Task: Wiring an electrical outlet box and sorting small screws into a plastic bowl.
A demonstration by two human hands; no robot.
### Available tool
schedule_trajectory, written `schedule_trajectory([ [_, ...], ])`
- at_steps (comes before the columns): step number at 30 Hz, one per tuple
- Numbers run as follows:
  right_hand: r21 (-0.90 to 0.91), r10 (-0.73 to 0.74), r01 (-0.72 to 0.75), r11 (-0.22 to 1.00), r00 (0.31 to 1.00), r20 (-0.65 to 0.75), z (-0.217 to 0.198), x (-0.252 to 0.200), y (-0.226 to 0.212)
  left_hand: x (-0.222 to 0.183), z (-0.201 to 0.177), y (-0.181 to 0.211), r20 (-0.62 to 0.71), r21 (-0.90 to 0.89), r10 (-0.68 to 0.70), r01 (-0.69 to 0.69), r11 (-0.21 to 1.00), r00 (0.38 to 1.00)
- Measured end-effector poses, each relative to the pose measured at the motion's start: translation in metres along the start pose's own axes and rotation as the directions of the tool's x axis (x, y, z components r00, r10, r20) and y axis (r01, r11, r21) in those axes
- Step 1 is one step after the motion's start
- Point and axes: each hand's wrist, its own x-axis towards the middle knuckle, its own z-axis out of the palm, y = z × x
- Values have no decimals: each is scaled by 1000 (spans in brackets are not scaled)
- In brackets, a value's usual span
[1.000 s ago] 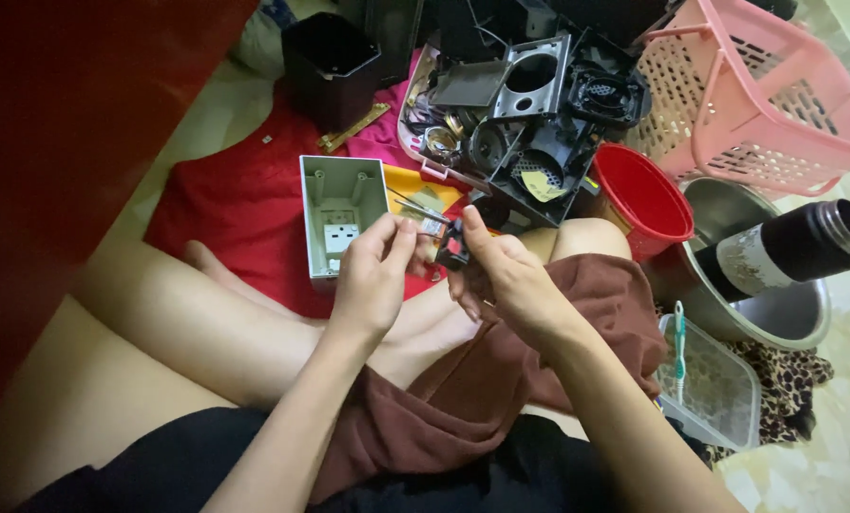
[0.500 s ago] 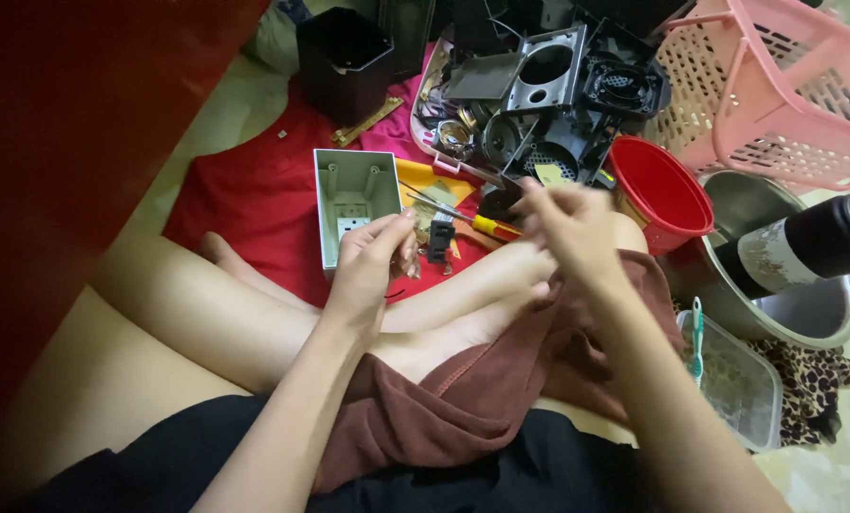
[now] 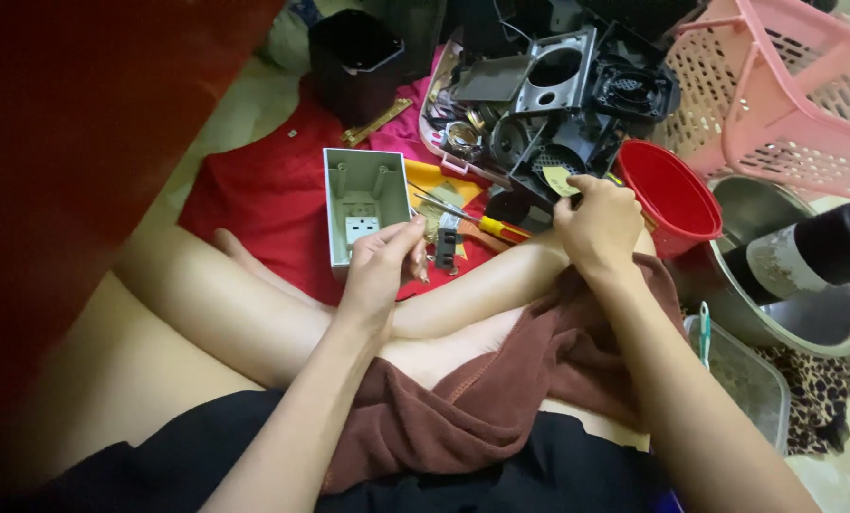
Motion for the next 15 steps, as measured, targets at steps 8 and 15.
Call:
schedule_trajectory([
  [8, 33, 133, -141, 989, 975, 177, 6, 27, 2, 0, -2, -1, -13, -28, -12, 12, 1000, 1000],
  [15, -41, 99, -93, 995, 982, 163, -1, 23, -2, -16, 10, 3, -38, -98, -63, 59, 993, 997],
])
